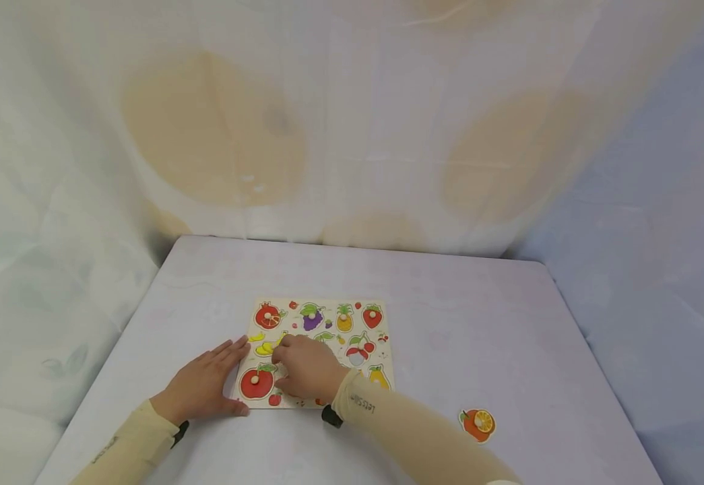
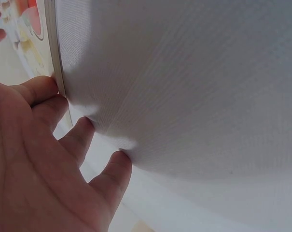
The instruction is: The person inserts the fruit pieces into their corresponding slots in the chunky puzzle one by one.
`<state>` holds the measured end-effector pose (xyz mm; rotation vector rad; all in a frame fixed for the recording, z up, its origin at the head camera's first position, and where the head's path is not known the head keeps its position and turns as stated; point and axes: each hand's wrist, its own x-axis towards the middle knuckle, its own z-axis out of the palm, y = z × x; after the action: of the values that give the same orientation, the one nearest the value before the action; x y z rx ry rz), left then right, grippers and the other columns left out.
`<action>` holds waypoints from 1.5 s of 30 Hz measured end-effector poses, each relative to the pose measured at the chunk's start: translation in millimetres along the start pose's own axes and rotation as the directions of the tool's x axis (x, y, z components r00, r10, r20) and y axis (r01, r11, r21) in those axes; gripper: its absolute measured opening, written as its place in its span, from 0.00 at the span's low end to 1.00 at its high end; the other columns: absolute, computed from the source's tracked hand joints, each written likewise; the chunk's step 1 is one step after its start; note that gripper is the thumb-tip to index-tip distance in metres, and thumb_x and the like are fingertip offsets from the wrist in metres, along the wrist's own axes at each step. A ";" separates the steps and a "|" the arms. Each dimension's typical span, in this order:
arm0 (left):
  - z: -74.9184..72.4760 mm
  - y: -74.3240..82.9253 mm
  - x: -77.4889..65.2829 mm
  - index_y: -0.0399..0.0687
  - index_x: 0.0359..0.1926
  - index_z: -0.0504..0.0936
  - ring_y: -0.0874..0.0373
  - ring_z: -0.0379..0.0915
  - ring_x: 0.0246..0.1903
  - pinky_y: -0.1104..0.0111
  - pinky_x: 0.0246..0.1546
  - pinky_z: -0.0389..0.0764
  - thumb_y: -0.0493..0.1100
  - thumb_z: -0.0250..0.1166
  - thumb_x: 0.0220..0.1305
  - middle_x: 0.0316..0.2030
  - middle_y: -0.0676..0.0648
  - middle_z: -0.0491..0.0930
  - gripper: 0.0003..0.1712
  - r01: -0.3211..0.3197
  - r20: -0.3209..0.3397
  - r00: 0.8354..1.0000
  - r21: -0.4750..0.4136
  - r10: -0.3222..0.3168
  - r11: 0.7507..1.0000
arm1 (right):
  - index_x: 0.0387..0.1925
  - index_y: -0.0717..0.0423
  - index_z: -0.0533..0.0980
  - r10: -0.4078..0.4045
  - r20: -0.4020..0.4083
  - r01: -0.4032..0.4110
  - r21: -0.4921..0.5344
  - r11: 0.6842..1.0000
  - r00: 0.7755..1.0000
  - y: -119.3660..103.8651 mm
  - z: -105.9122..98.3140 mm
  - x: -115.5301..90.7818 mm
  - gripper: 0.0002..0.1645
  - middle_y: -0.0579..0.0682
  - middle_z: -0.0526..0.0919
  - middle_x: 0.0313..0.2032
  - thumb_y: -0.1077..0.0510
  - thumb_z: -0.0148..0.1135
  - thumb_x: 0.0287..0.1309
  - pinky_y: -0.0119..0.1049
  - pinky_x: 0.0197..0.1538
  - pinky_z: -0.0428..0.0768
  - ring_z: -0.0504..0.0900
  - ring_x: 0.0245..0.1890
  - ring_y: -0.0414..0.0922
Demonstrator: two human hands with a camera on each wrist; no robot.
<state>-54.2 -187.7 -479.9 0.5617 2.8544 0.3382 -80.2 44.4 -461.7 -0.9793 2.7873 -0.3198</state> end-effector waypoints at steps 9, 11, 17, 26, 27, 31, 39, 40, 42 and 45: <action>2.9 -3.0 0.5 0.42 0.73 0.65 0.43 0.56 0.71 0.42 0.65 0.64 0.68 0.81 0.36 0.73 0.45 0.62 0.66 0.005 -0.007 1.000 -0.001 -0.005 1.000 | 0.48 0.45 0.83 0.108 -0.003 -0.108 0.047 0.993 0.994 55.6 -32.2 -39.4 0.21 0.42 0.80 0.51 0.43 0.74 0.55 0.34 0.43 0.82 0.80 0.43 0.39; 5.0 -4.4 0.7 0.42 0.73 0.65 0.43 0.56 0.71 0.42 0.65 0.64 0.68 0.81 0.35 0.73 0.46 0.61 0.66 0.005 -0.011 1.000 0.001 -0.005 1.000 | 0.47 0.45 0.83 0.141 -0.028 -0.139 0.050 0.989 0.990 70.9 -36.7 -52.6 0.20 0.41 0.80 0.50 0.43 0.74 0.55 0.34 0.43 0.82 0.79 0.41 0.38; 5.8 -5.4 -1.0 0.42 0.73 0.65 0.42 0.56 0.71 0.42 0.65 0.64 0.68 0.81 0.35 0.73 0.45 0.61 0.67 0.005 -0.022 1.000 0.005 -0.005 1.000 | 0.45 0.46 0.83 0.287 -0.068 -0.283 0.057 0.957 0.956 106.5 -51.8 -91.2 0.20 0.42 0.81 0.47 0.46 0.76 0.52 0.38 0.43 0.81 0.79 0.41 0.41; 1.1 -3.1 -3.1 0.42 0.73 0.65 0.43 0.55 0.71 0.42 0.66 0.63 0.68 0.81 0.36 0.73 0.46 0.61 0.66 0.010 -0.006 1.000 -0.012 -0.010 1.000 | 0.47 0.47 0.82 0.427 -0.070 -0.421 0.081 0.903 0.902 153.2 -55.5 -160.0 0.22 0.44 0.80 0.49 0.47 0.77 0.50 0.44 0.41 0.84 0.82 0.46 0.48; 0.9 -2.9 -3.1 0.42 0.73 0.65 0.43 0.55 0.71 0.42 0.66 0.63 0.68 0.81 0.36 0.73 0.46 0.61 0.66 0.010 -0.004 1.000 -0.015 -0.010 1.000 | 0.47 0.48 0.82 0.437 -0.065 -0.431 0.086 0.898 0.897 158.1 -55.2 -168.9 0.23 0.45 0.80 0.50 0.47 0.77 0.50 0.46 0.40 0.84 0.82 0.46 0.49; 1.7 -2.9 -2.8 0.41 0.73 0.65 0.43 0.55 0.71 0.42 0.66 0.63 0.68 0.80 0.36 0.74 0.46 0.60 0.66 0.006 -0.002 1.000 -0.011 -0.006 1.000 | 0.48 0.49 0.81 0.484 -0.035 -0.478 0.114 0.871 0.874 175.1 -52.6 -202.0 0.25 0.49 0.80 0.51 0.45 0.76 0.50 0.49 0.40 0.83 0.82 0.46 0.50; 5.1 -3.7 -2.0 0.42 0.73 0.65 0.43 0.55 0.71 0.42 0.66 0.63 0.69 0.80 0.35 0.74 0.46 0.60 0.67 0.007 -0.002 1.000 0.002 -0.007 1.000 | 0.48 0.48 0.80 0.606 0.131 -0.619 0.130 0.774 0.785 188.9 -50.2 -243.0 0.38 0.49 0.80 0.50 0.33 0.80 0.37 0.52 0.40 0.83 0.81 0.45 0.50; 5.1 -3.7 -2.1 0.42 0.73 0.65 0.43 0.55 0.71 0.42 0.66 0.63 0.69 0.80 0.35 0.74 0.46 0.60 0.67 0.007 -0.002 1.000 0.004 -0.007 1.000 | 0.47 0.48 0.80 0.618 0.154 -0.636 0.122 0.762 0.771 188.5 -50.0 -245.3 0.39 0.49 0.79 0.49 0.33 0.80 0.35 0.52 0.40 0.83 0.81 0.44 0.50; 4.4 -3.4 -2.0 0.42 0.73 0.65 0.43 0.55 0.71 0.42 0.66 0.63 0.69 0.80 0.35 0.74 0.46 0.60 0.67 0.008 -0.002 1.000 0.008 -0.008 1.000 | 0.44 0.46 0.80 0.627 0.184 -0.649 0.104 0.754 0.757 187.0 -46.8 -249.8 0.38 0.47 0.79 0.47 0.33 0.82 0.32 0.51 0.39 0.83 0.80 0.42 0.48; 3.0 -2.9 -1.8 0.42 0.73 0.65 0.43 0.55 0.71 0.42 0.66 0.63 0.69 0.80 0.36 0.74 0.46 0.60 0.67 0.007 -0.005 1.000 0.008 -0.007 1.000 | 0.41 0.45 0.79 0.614 0.185 -0.634 0.073 0.770 0.767 183.9 -38.5 -255.1 0.35 0.43 0.77 0.43 0.36 0.83 0.29 0.46 0.34 0.81 0.77 0.37 0.44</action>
<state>-52.8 -190.5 -483.2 0.5534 2.8629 0.3271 -2.1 351.1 -449.2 0.0022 2.7072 -0.3039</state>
